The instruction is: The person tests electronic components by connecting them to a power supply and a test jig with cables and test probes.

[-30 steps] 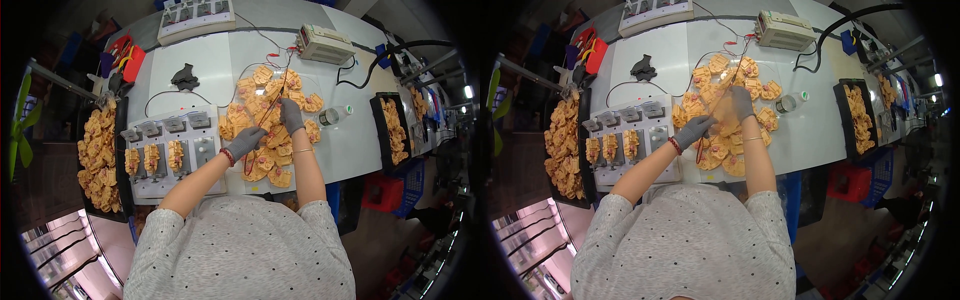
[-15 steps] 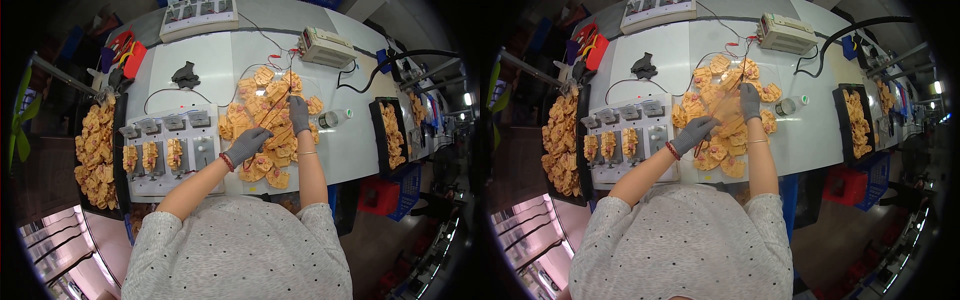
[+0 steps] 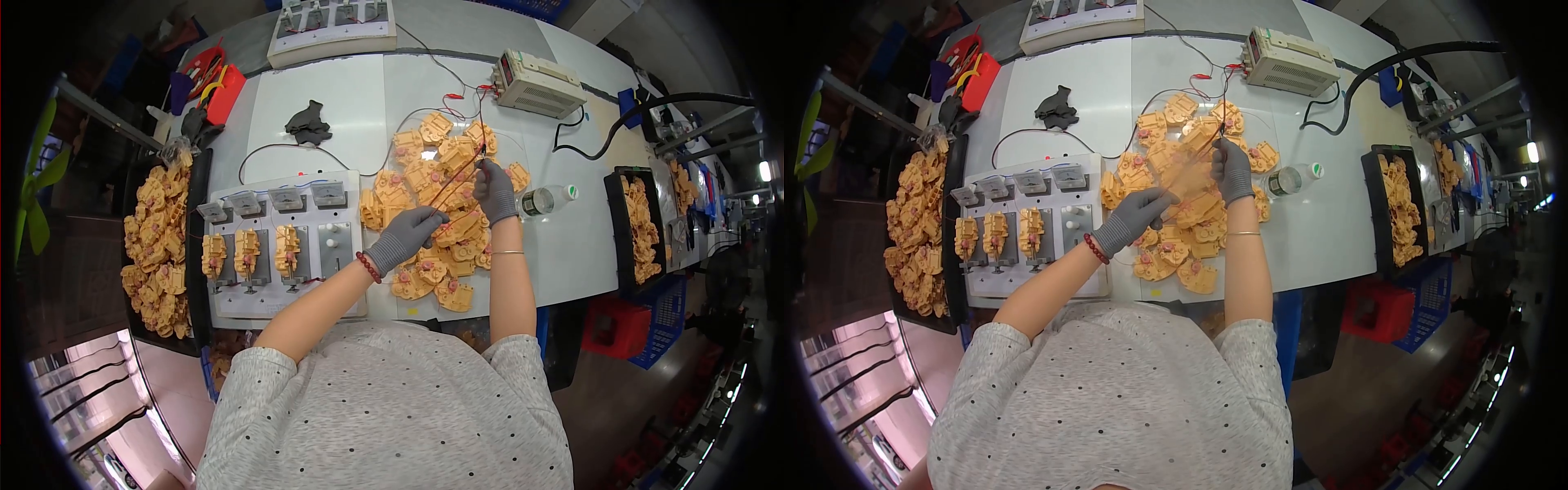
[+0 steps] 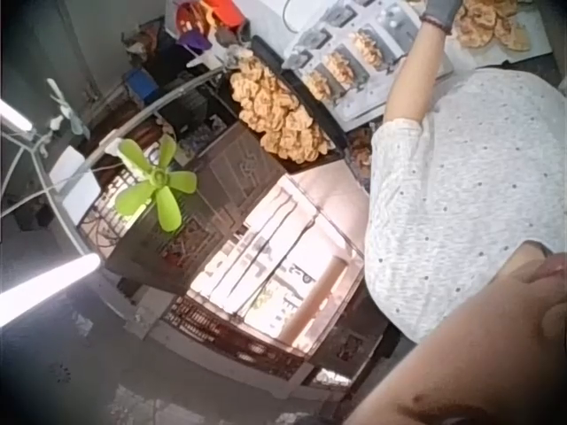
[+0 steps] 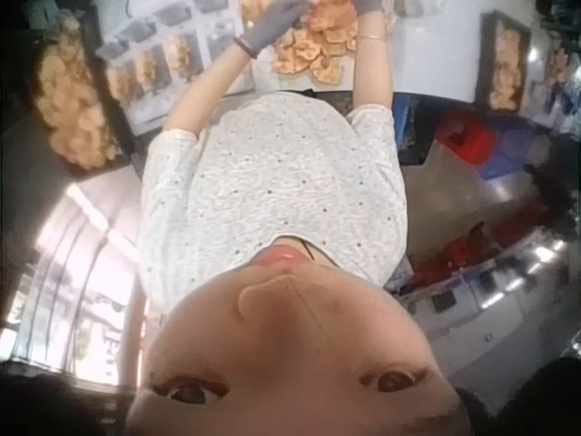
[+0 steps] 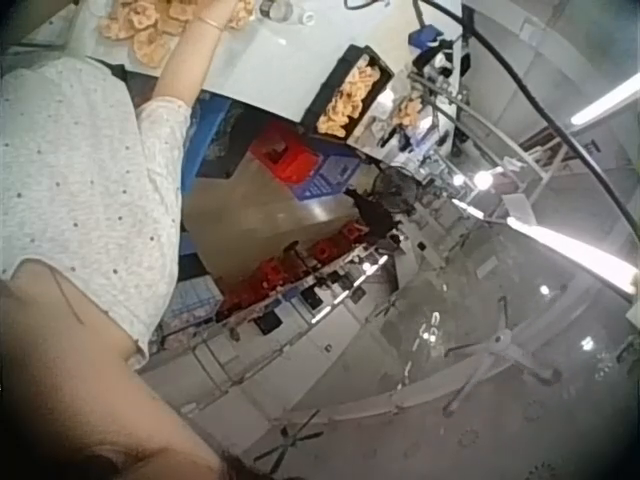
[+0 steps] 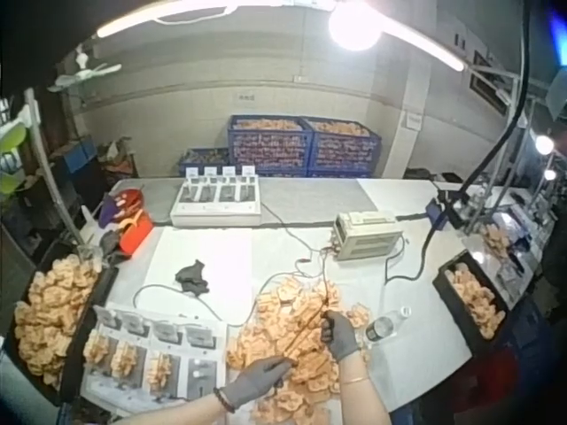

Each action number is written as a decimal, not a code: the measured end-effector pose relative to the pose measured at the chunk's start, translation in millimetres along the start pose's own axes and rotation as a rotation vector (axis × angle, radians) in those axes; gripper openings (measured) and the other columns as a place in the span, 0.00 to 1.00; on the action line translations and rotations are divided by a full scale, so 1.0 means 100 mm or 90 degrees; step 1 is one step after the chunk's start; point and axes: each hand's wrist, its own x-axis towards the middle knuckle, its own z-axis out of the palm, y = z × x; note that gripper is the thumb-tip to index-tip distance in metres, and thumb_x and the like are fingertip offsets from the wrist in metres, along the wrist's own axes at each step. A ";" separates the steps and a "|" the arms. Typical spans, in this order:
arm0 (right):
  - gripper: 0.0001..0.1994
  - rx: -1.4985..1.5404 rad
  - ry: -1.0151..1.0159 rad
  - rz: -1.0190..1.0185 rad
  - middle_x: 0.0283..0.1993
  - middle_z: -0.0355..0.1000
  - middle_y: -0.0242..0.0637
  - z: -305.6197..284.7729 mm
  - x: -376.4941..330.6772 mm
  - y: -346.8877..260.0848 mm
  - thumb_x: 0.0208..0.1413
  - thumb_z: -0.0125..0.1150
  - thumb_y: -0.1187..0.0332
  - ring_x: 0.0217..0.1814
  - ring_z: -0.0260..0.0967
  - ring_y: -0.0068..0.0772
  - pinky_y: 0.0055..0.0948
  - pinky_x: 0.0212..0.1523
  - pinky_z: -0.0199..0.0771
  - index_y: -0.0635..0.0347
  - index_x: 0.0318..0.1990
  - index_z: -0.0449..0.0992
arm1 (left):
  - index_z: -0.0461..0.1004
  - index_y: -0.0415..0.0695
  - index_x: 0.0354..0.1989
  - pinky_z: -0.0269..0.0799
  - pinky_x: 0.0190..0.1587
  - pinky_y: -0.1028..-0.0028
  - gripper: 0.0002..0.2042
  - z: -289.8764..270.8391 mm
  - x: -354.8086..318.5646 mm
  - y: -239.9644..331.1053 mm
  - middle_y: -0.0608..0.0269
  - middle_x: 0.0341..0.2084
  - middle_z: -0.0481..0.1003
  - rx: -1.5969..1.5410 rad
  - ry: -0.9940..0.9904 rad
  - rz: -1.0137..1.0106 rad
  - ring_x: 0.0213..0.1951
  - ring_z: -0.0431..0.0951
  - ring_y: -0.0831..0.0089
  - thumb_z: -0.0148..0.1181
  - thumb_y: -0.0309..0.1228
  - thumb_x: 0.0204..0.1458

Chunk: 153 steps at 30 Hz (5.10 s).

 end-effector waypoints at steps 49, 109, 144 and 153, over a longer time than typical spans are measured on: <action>0.10 0.140 -0.042 -0.028 0.12 0.44 0.19 0.00 -0.26 -0.10 0.60 0.50 0.59 0.11 0.37 0.15 0.18 0.12 0.38 0.54 0.32 0.67 | 0.69 0.38 0.47 0.71 0.41 0.77 0.16 0.19 -0.23 -0.14 0.62 0.31 0.73 0.053 -0.050 0.023 0.36 0.75 0.78 0.49 0.37 0.57; 0.19 -1.309 0.105 -0.673 0.59 0.60 0.38 0.74 2.18 -0.49 0.47 0.58 0.61 0.59 0.58 0.46 0.45 0.55 0.59 0.48 0.49 0.70 | 0.71 0.50 0.45 0.66 0.47 0.65 0.11 -0.68 -0.35 0.03 0.62 0.37 0.73 0.204 -0.037 0.009 0.42 0.73 0.66 0.50 0.35 0.55; 0.11 -0.060 -0.026 -0.244 0.42 0.69 0.36 0.47 1.42 -0.72 0.57 0.53 0.67 0.46 0.67 0.27 0.34 0.47 0.74 0.65 0.43 0.70 | 0.72 0.47 0.42 0.64 0.44 0.68 0.11 -0.75 -0.58 0.08 0.62 0.36 0.73 0.248 0.040 0.059 0.40 0.72 0.65 0.55 0.28 0.49; 0.12 -0.809 0.040 -0.283 0.51 0.64 0.40 0.42 1.13 -0.51 0.52 0.57 0.67 0.62 0.57 0.36 0.33 0.56 0.59 0.60 0.43 0.71 | 0.73 0.44 0.38 0.68 0.39 0.68 0.10 -1.74 -0.47 0.91 0.59 0.35 0.74 0.299 -0.032 0.150 0.39 0.74 0.62 0.58 0.29 0.46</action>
